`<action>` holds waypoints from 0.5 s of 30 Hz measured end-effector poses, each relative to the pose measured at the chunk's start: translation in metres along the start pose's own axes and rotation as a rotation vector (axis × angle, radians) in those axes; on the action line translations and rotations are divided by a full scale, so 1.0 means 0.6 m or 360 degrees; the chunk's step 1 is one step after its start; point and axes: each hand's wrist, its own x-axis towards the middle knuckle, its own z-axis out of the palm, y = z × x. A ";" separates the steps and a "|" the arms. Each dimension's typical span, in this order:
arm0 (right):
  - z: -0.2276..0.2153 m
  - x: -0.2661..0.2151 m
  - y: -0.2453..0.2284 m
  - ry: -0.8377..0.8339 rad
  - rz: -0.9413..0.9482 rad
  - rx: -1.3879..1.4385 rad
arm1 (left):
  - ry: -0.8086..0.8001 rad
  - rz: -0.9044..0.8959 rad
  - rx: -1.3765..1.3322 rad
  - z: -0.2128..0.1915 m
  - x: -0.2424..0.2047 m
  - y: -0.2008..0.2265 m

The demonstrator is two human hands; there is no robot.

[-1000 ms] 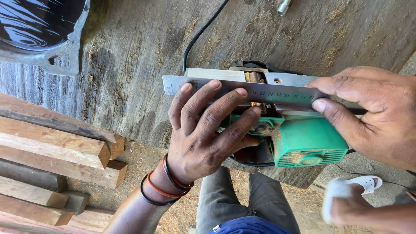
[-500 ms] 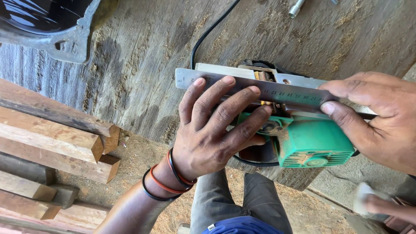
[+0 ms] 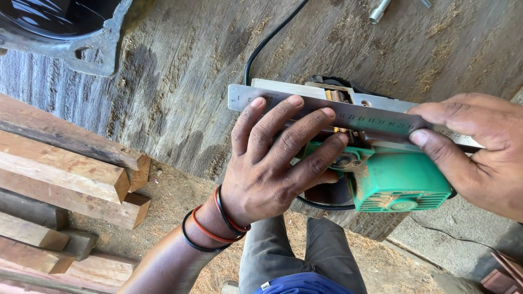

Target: Adjusting the blade height and position on an electric hand planer using a ruler and a small tool.

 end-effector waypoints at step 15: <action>-0.003 0.002 -0.011 0.0056 -0.0069 -0.0121 | 0.0006 -0.0030 0.0007 -0.001 0.002 0.005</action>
